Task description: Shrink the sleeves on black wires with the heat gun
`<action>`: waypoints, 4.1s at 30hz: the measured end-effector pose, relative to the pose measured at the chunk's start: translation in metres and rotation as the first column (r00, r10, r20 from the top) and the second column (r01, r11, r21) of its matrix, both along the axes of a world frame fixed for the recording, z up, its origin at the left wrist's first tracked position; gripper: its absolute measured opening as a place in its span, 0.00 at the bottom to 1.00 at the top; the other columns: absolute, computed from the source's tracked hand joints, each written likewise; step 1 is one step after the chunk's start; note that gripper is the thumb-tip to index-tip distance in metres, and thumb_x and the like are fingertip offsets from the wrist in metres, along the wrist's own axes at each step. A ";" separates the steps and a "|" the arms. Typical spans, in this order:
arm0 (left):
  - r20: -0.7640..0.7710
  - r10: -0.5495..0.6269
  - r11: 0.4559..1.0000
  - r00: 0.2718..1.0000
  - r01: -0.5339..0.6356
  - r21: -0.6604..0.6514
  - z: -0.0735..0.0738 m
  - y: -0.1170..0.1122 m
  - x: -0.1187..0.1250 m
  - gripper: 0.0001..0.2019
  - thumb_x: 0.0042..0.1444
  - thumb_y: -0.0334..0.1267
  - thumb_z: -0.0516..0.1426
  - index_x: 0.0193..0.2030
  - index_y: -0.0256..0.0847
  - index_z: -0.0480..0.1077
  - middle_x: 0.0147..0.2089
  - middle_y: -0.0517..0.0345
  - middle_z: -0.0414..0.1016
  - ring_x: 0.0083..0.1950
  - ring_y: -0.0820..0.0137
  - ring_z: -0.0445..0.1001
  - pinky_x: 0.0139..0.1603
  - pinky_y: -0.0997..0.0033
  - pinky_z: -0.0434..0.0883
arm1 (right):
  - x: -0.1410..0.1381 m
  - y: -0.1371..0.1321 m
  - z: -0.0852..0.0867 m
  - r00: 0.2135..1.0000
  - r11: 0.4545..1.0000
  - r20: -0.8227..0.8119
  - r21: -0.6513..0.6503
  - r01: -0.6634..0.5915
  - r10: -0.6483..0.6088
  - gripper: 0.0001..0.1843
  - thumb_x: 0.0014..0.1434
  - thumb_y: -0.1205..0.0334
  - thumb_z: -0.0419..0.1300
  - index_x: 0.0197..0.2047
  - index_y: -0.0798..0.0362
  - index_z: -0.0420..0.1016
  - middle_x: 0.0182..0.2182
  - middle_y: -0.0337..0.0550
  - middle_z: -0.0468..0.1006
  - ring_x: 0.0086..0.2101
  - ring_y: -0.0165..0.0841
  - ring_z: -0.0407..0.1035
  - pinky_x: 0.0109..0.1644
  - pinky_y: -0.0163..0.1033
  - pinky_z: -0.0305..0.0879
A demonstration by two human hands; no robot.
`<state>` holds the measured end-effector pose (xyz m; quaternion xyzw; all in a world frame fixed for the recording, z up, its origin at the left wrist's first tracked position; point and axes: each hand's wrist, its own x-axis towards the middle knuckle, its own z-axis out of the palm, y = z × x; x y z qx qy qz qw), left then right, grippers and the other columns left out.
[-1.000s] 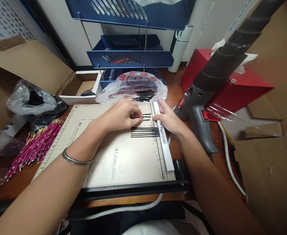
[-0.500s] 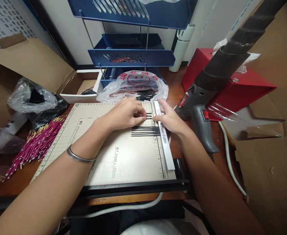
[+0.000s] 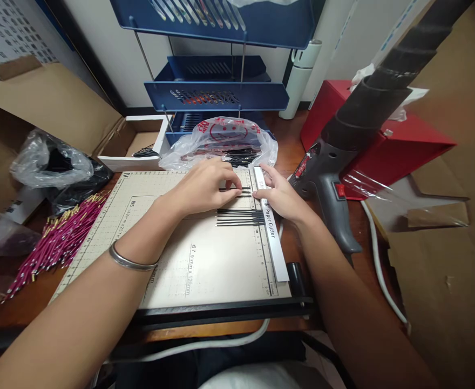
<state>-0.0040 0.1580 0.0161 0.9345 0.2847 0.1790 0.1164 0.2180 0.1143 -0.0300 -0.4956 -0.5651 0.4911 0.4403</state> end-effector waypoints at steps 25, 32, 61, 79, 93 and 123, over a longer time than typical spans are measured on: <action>-0.023 0.003 0.999 1.000 -0.002 0.051 -0.006 0.007 0.004 0.09 0.65 0.38 0.61 0.37 0.42 0.84 0.34 0.54 0.80 0.40 0.62 0.74 0.45 0.60 0.65 | -0.011 -0.004 0.012 0.993 0.982 -0.012 -0.145 0.117 -0.120 0.53 0.50 0.67 0.64 0.78 0.55 0.54 0.73 0.58 0.72 0.68 0.52 0.72 0.77 0.62 0.64; -0.045 0.012 0.998 0.999 -0.010 0.060 -0.004 0.007 0.004 0.10 0.65 0.39 0.61 0.38 0.43 0.85 0.34 0.54 0.79 0.40 0.62 0.72 0.46 0.59 0.63 | -0.008 -0.003 0.009 0.995 0.989 -0.013 -0.117 0.093 -0.095 0.53 0.50 0.66 0.64 0.78 0.54 0.56 0.71 0.58 0.74 0.67 0.52 0.73 0.75 0.62 0.67; -0.023 -0.008 1.000 1.000 0.009 0.028 0.005 -0.004 -0.003 0.09 0.64 0.41 0.62 0.37 0.43 0.84 0.34 0.54 0.77 0.43 0.60 0.70 0.46 0.59 0.61 | -0.002 -0.004 0.008 0.998 0.997 0.006 -0.051 0.060 -0.060 0.50 0.45 0.66 0.66 0.74 0.48 0.66 0.64 0.52 0.81 0.67 0.53 0.71 0.74 0.64 0.66; -0.049 -0.169 0.983 0.984 0.166 -0.073 0.004 -0.016 0.009 0.09 0.66 0.36 0.62 0.38 0.43 0.85 0.35 0.55 0.83 0.40 0.62 0.67 0.46 0.59 0.63 | 0.010 -0.018 0.012 0.991 0.978 0.029 -0.166 -0.123 0.130 0.37 0.51 0.62 0.65 0.65 0.43 0.72 0.39 0.39 0.78 0.30 0.36 0.70 0.28 0.40 0.67; -0.123 -0.010 1.000 0.992 0.010 0.000 0.007 -0.013 0.000 0.09 0.64 0.37 0.61 0.34 0.42 0.82 0.35 0.53 0.81 0.41 0.61 0.68 0.45 0.58 0.61 | -0.004 -0.013 0.000 0.997 1.000 -0.075 0.007 -0.005 0.005 0.37 0.45 0.65 0.65 0.62 0.51 0.72 0.61 0.47 0.83 0.61 0.48 0.76 0.71 0.55 0.69; -0.107 -0.042 0.998 0.993 0.046 0.031 0.003 -0.009 0.001 0.09 0.66 0.37 0.60 0.38 0.42 0.84 0.38 0.53 0.84 0.43 0.60 0.70 0.48 0.57 0.63 | -0.004 -0.013 0.000 0.999 1.000 -0.039 0.025 0.000 0.001 0.40 0.46 0.63 0.68 0.64 0.52 0.70 0.66 0.52 0.80 0.67 0.51 0.72 0.78 0.59 0.64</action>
